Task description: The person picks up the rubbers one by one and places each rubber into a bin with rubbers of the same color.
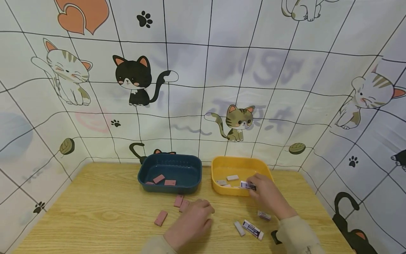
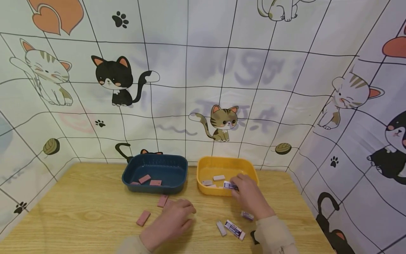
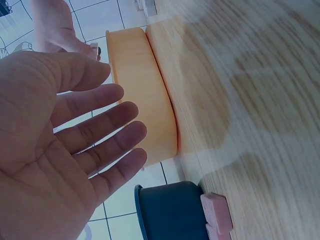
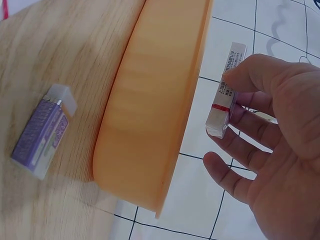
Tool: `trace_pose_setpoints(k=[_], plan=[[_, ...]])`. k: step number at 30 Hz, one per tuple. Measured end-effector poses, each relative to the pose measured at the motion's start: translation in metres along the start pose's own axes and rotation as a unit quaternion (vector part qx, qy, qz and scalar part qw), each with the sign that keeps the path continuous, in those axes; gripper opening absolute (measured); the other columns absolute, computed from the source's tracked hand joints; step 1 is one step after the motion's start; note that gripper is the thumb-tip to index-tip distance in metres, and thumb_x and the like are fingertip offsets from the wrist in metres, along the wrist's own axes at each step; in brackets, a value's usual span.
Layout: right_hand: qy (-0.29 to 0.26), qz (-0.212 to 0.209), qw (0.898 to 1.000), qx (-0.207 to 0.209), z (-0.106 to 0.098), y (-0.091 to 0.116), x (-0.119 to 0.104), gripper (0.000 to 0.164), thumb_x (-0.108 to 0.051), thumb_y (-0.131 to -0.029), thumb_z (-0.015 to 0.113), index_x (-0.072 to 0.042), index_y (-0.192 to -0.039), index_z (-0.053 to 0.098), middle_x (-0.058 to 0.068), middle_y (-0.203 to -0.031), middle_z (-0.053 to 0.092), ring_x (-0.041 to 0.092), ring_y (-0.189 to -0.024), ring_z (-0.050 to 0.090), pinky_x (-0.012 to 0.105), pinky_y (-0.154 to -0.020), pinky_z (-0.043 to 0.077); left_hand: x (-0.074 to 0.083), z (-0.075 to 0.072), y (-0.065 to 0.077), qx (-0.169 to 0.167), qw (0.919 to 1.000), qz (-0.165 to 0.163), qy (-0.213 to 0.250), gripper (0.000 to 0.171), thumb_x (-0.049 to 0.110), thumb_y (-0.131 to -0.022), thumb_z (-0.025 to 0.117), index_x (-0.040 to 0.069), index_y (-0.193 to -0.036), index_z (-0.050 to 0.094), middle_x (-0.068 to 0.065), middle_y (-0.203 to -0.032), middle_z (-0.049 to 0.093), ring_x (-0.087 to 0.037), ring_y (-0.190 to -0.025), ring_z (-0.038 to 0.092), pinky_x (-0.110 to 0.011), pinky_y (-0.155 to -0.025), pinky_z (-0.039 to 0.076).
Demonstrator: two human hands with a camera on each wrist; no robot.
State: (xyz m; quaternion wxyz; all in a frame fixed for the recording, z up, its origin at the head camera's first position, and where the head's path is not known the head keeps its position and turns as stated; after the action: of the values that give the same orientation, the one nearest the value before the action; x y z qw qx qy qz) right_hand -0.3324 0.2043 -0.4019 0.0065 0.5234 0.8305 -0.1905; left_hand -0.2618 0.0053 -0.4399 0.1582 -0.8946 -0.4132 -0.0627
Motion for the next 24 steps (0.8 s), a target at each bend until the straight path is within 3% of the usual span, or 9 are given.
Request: trace_pose_setpoints(k=[6,15,24], plan=[[0.002,-0.011,1.0,0.008,0.004,-0.009,0.003,0.023,-0.001,-0.084,0.073,-0.002,-0.107,0.073,0.007,-0.099,0.067,0.018,-0.086,0.059,0.042,-0.08,0.054,0.005,0.004,-0.003,-0.003,0.9999,0.009,-0.01,0.016,0.017,-0.092,0.072,0.013,-0.107,0.076,0.003,-0.106,0.069,-0.013,-0.097,0.062,-0.031,-0.088,0.053],[-0.028,0.018,0.999,-0.015,0.017,-0.021,0.016,0.02,-0.001,-0.085,0.071,-0.001,-0.105,0.072,0.006,-0.095,0.065,0.018,-0.081,0.055,0.042,-0.076,0.051,0.009,0.011,-0.008,-0.028,0.9996,0.004,-0.003,0.014,0.021,-0.093,0.073,0.016,-0.106,0.076,0.006,-0.105,0.068,-0.01,-0.095,0.06,-0.03,-0.087,0.052],[-0.039,0.077,0.993,-0.083,0.041,-0.037,0.035,0.021,-0.002,-0.086,0.07,-0.001,-0.106,0.072,0.009,-0.1,0.067,0.022,-0.087,0.058,0.046,-0.083,0.053,0.009,0.015,-0.008,-0.027,0.9995,0.011,0.01,0.013,0.019,-0.095,0.071,0.015,-0.106,0.076,0.006,-0.104,0.068,-0.009,-0.095,0.06,-0.03,-0.088,0.052]])
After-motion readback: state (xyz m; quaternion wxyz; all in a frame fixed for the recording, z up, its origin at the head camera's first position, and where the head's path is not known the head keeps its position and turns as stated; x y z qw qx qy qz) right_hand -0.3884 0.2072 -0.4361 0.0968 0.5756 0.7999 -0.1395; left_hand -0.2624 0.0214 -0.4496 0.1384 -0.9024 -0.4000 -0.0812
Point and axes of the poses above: each hand's wrist, its own y-axis away from the middle knuckle, its own z-axis out of the palm, x = y × z, the point moved 9 cm from there along -y, towards the middle knuckle
